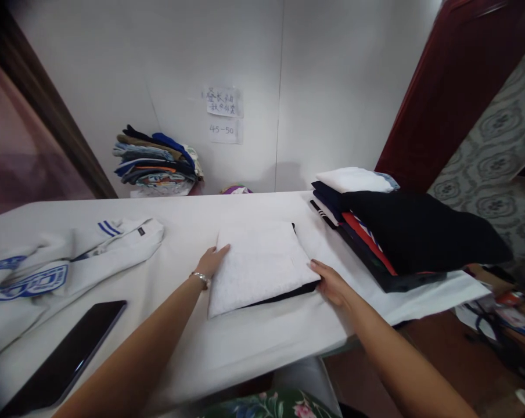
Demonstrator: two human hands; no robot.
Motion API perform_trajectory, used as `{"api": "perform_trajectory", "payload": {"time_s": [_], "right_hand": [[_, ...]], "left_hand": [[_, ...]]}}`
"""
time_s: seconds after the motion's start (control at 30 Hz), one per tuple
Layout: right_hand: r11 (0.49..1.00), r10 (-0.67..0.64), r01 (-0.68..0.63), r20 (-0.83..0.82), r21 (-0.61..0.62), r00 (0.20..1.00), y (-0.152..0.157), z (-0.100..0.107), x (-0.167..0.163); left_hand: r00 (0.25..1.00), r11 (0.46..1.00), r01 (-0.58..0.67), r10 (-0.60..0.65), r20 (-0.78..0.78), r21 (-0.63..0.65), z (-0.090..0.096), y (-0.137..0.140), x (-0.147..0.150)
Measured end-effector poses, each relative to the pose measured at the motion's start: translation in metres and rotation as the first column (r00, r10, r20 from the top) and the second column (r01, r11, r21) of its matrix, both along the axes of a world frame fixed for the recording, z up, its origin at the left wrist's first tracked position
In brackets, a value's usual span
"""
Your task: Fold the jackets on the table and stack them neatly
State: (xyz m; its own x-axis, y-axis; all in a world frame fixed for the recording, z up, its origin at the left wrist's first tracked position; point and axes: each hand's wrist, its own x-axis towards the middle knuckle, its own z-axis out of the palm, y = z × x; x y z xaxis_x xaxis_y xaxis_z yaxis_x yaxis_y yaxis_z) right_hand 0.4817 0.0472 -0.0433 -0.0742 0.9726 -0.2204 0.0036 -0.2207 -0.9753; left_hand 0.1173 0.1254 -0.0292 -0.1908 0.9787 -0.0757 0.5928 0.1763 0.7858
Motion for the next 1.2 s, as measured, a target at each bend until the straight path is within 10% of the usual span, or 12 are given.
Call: {"api": "perform_trajectory", "payload": {"time_s": [0.1,0.23,0.43,0.7,1.2], "right_hand": [[0.998,-0.061,0.064,-0.182,0.01,0.981,-0.008,0.001,-0.007],[0.97,-0.215,0.242,-0.408,0.015,0.887,-0.015,-0.007,-0.033],[0.955,-0.294,0.274,-0.5,-0.116,0.815,-0.022,-0.01,-0.067],[0.924,-0.382,0.346,-0.452,-0.164,0.806,0.002,-0.003,-0.084],[0.964,-0.062,0.183,-0.502,0.195,0.863,0.026,0.139,-0.049]], "left_hand": [[0.967,0.994,0.018,0.011,0.255,-0.111,0.002,-0.018,-0.004],[0.715,0.963,0.102,0.104,0.692,-0.25,0.005,-0.032,-0.003],[0.617,0.958,0.127,0.128,0.776,-0.259,0.011,-0.034,-0.002],[0.708,0.948,0.048,0.189,0.681,-0.314,0.015,-0.027,-0.001],[0.508,0.881,0.137,0.329,0.796,-0.452,0.066,-0.055,0.042]]}}
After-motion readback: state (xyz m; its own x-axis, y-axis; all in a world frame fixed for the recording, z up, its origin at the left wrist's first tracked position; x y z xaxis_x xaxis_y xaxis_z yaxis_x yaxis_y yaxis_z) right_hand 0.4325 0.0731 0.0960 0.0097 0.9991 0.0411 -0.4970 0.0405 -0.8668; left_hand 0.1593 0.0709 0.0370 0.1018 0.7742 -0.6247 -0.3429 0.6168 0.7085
